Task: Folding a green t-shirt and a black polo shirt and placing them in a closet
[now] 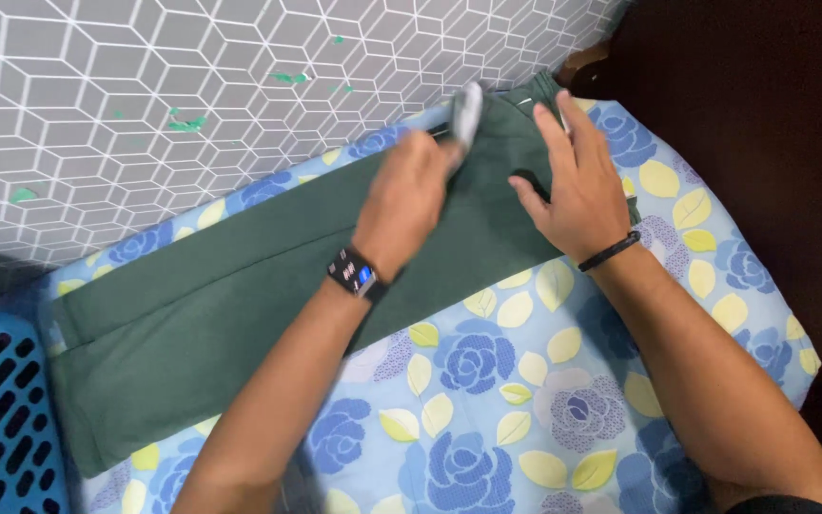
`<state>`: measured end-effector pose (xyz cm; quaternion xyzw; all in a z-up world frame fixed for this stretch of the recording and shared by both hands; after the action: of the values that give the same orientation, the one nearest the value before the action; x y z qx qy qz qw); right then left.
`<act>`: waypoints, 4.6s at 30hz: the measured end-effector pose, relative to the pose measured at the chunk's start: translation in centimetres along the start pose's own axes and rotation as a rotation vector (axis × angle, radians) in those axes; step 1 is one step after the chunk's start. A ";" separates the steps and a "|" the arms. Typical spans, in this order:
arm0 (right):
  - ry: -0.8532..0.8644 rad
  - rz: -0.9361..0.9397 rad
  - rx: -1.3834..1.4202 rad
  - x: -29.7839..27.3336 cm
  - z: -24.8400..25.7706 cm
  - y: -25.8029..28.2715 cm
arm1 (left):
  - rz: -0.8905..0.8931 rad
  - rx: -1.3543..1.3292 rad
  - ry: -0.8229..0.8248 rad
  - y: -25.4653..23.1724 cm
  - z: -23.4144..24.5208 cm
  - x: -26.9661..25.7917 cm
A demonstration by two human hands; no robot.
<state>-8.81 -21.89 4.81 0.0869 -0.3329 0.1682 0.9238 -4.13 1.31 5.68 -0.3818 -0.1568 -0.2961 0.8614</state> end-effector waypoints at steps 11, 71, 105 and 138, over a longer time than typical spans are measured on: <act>-0.082 0.366 -0.257 -1.1 -0.8 -2.1 | -0.657 0.466 -0.164 -2.7 0.2 -5.6; 0.634 -0.213 0.034 3.4 -5.0 8.4 | 0.506 0.820 -0.057 13.0 24.8 -24.9; 1.093 -0.724 1.720 8.9 -7.9 36.3 | 0.483 -0.206 -0.032 -1.2 27.4 -18.5; 0.682 -0.672 0.335 2.2 -3.2 -10.5 | 0.419 0.055 0.143 2.6 13.4 -13.3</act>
<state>-1.49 -30.20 3.30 0.2765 0.0656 -0.0686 0.9563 -13.36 17.96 6.43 -0.3605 -0.0206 -0.1325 0.9231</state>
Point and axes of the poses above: each hand's wrist, its own x-axis towards the middle knuckle, its own z-axis out of the back of the hand, y = z × x, the point moved 1 cm from there along x, towards the middle knuckle, and after that the axes turned 5 degrees about -x, right-handed, at the moved point
